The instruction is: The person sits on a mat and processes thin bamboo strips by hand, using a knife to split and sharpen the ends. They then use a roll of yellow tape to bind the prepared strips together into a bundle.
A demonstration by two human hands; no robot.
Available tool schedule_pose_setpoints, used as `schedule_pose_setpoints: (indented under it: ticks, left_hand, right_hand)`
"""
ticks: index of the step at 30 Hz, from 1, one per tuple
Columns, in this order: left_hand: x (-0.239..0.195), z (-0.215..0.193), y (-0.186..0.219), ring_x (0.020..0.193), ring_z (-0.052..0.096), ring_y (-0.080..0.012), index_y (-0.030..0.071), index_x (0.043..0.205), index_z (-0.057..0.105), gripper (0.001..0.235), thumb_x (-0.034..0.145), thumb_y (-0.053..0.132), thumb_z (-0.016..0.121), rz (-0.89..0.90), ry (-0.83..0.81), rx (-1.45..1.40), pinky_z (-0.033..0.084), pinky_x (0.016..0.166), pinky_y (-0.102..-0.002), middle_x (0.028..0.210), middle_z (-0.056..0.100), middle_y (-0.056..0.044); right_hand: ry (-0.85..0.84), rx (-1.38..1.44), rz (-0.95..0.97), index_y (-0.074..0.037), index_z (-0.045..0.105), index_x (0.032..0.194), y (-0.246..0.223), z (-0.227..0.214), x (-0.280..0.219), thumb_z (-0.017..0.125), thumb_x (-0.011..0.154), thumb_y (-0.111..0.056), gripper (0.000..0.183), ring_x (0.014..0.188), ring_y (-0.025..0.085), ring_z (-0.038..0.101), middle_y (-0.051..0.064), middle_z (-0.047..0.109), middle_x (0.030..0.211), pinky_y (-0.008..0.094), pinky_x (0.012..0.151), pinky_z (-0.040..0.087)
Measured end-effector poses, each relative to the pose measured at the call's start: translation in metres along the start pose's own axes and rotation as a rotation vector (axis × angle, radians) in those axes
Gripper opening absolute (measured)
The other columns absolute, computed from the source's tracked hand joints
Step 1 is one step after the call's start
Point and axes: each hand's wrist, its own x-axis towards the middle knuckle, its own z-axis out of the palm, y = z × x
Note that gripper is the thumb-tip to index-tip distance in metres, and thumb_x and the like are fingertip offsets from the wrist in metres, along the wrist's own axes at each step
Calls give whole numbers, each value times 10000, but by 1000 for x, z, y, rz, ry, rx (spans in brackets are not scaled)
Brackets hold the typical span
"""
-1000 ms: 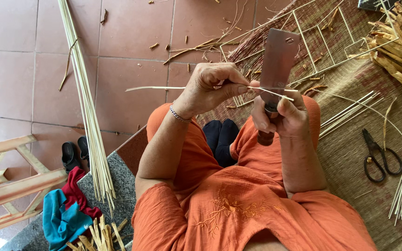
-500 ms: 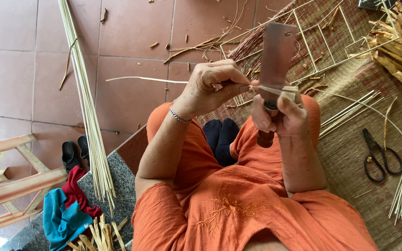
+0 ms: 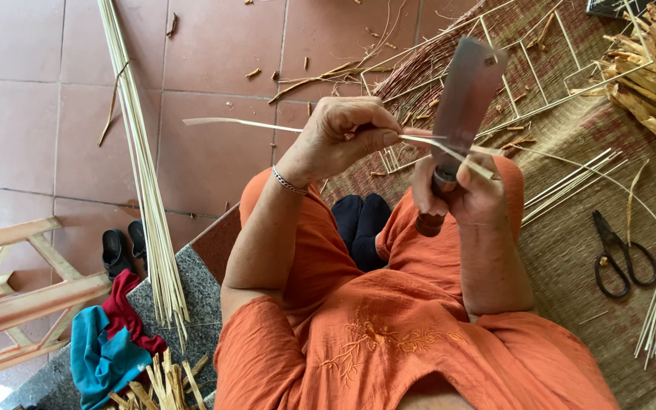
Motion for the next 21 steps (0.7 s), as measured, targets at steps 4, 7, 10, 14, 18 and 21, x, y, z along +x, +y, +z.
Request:
schedule_pose_setpoints:
  ticks: [4, 7, 10, 14, 18, 21]
  left_hand:
    - [2, 3, 2, 733, 631, -81, 61, 1015, 743, 84, 988, 136, 769, -26, 14, 39, 505, 628, -250, 876, 707, -18]
    - [2, 4, 4, 751, 630, -98, 54, 1020, 742, 94, 981, 134, 771, -22, 20, 20, 502, 635, -263, 900, 717, -28]
    - [3, 6, 4, 798, 674, -110, 50, 1036, 727, 90, 1006, 133, 749, 19, -9, 14, 549, 680, -266, 935, 721, -30]
    - [4, 7, 4, 814, 678, -132, 43, 1040, 724, 91, 1008, 124, 749, 65, -17, 47, 555, 704, -275, 939, 730, -41]
    - [5, 6, 12, 749, 664, -131, 36, 1008, 728, 76, 998, 111, 738, 54, -37, 86, 538, 654, -287, 901, 723, -52]
    - [-2, 3, 32, 777, 674, -174, 40, 968, 702, 61, 997, 88, 725, 132, -26, 126, 542, 688, -327, 893, 701, -60]
  right_hand:
    - [-12, 65, -31, 50, 486, 1526, 2, 0, -1, 538, 1137, -359, 567, 378, 94, 454, 96, 616, 641, 260, 376, 408]
    - [17, 70, -46, 4, 487, 1501, 5, 2, -1, 548, 1133, -324, 497, 370, 94, 448, 104, 601, 647, 246, 363, 403]
    - [20, 90, -64, -54, 480, 1467, 10, 4, 3, 547, 1131, -299, 421, 372, 99, 456, 109, 595, 669, 237, 358, 410]
    - [13, 115, -72, -72, 474, 1456, 13, 5, 6, 543, 1135, -271, 384, 380, 116, 470, 102, 588, 679, 249, 355, 424]
    - [20, 162, -70, -82, 493, 1434, 10, 12, 9, 521, 1144, -258, 341, 390, 103, 493, 107, 623, 719, 240, 348, 432]
    - [-40, 248, -43, -46, 553, 1362, 2, 27, 9, 480, 1165, -269, 307, 451, 133, 517, 172, 666, 780, 241, 319, 444]
